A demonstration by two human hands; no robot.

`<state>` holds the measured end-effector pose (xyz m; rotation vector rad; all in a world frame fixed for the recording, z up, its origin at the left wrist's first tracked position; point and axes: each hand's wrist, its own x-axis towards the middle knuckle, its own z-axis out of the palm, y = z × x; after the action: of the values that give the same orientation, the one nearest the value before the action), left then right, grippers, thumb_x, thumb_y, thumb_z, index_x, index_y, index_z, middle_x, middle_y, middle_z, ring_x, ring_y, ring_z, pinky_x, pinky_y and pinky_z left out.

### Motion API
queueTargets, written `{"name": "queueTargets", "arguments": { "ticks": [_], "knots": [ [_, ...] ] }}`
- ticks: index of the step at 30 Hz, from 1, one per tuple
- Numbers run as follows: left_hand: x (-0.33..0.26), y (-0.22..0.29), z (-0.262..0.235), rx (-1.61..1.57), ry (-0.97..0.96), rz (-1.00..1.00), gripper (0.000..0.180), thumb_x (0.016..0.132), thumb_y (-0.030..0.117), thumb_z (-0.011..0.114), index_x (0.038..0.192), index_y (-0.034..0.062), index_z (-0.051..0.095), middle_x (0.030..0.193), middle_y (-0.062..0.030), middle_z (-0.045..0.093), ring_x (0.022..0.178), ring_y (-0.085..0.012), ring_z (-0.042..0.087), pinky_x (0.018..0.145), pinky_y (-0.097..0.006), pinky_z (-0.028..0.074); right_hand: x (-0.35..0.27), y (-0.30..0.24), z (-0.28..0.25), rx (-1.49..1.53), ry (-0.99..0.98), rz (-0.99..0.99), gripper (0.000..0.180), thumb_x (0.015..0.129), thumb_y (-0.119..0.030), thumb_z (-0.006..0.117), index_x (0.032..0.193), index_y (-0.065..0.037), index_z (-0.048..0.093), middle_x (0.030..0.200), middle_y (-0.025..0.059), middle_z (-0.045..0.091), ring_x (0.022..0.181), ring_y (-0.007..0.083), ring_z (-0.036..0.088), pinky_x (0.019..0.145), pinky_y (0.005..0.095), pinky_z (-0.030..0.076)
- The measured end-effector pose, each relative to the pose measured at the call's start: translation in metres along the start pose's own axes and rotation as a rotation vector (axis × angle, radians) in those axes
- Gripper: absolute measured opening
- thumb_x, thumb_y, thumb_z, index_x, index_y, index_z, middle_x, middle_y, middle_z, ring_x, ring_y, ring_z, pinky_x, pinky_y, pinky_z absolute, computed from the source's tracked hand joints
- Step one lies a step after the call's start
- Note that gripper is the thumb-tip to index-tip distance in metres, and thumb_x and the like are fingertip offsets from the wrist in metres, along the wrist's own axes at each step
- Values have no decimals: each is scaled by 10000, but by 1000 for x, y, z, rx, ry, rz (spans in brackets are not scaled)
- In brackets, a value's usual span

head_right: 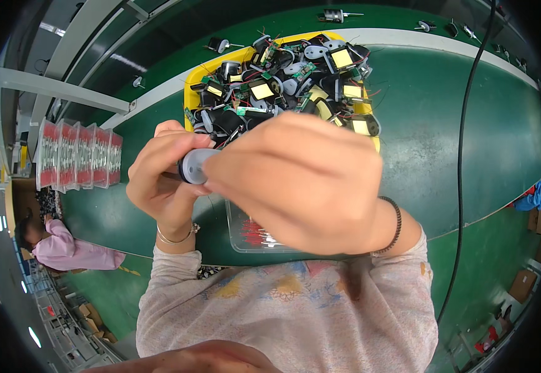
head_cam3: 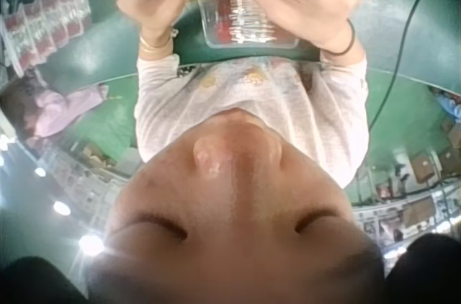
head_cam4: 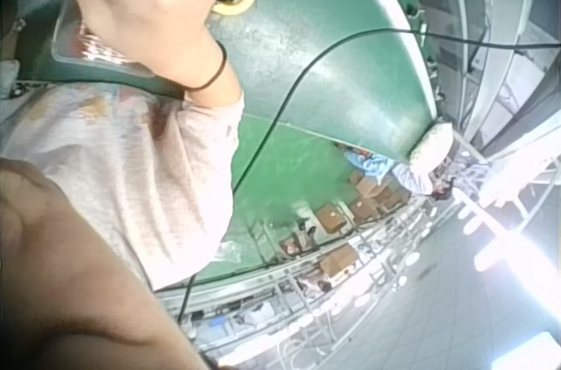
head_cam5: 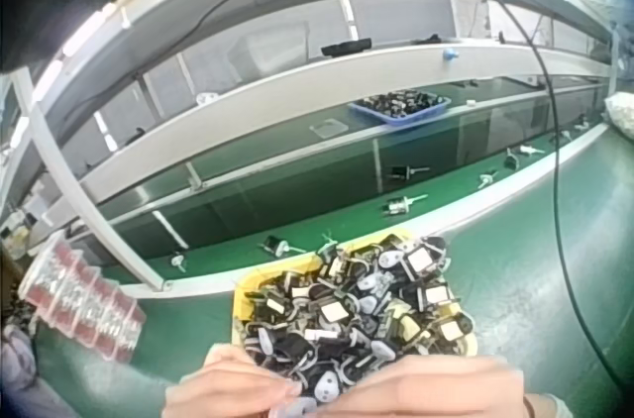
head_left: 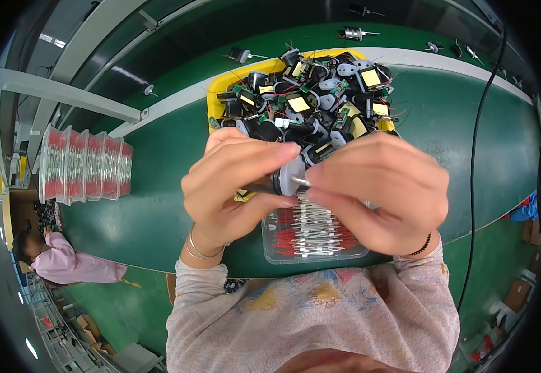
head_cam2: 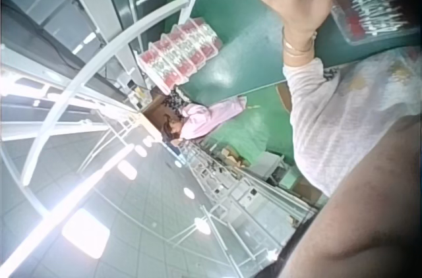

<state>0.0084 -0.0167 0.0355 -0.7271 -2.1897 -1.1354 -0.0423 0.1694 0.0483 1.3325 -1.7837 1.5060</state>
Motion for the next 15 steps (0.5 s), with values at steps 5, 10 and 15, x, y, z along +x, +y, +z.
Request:
{"name": "queueTargets", "arguments": {
  "ticks": [5, 10, 15],
  "knots": [
    [-10, -8, 12, -242, 200, -18, 418, 567, 65, 798, 880, 21, 524, 899, -183, 653, 795, -191, 635, 740, -302, 413, -2, 3, -2, -114, -57, -47, 253, 524, 40, 682, 775, 21, 653, 694, 90, 602, 575, 198, 585, 524, 278, 476],
    [-13, 4, 12, -175, 256, -48, 386, 566, 47, 797, 834, 20, 520, 853, -216, 648, 748, -201, 652, 724, -295, 423, -5, -3, 7, -312, 4, -302, 315, 458, -16, 610, 764, 52, 636, 702, 121, 581, 601, 237, 585, 522, 287, 494],
    [-12, 20, 5, -10, 223, -54, 318, 521, 68, 812, 729, 13, 577, 752, -157, 663, 694, -199, 660, 670, -282, 432, -10, 4, 14, -237, 38, -361, 393, 400, -109, 546, 748, 63, 604, 700, 102, 549, 605, 205, 555, 497, 260, 472]
  ]
}}
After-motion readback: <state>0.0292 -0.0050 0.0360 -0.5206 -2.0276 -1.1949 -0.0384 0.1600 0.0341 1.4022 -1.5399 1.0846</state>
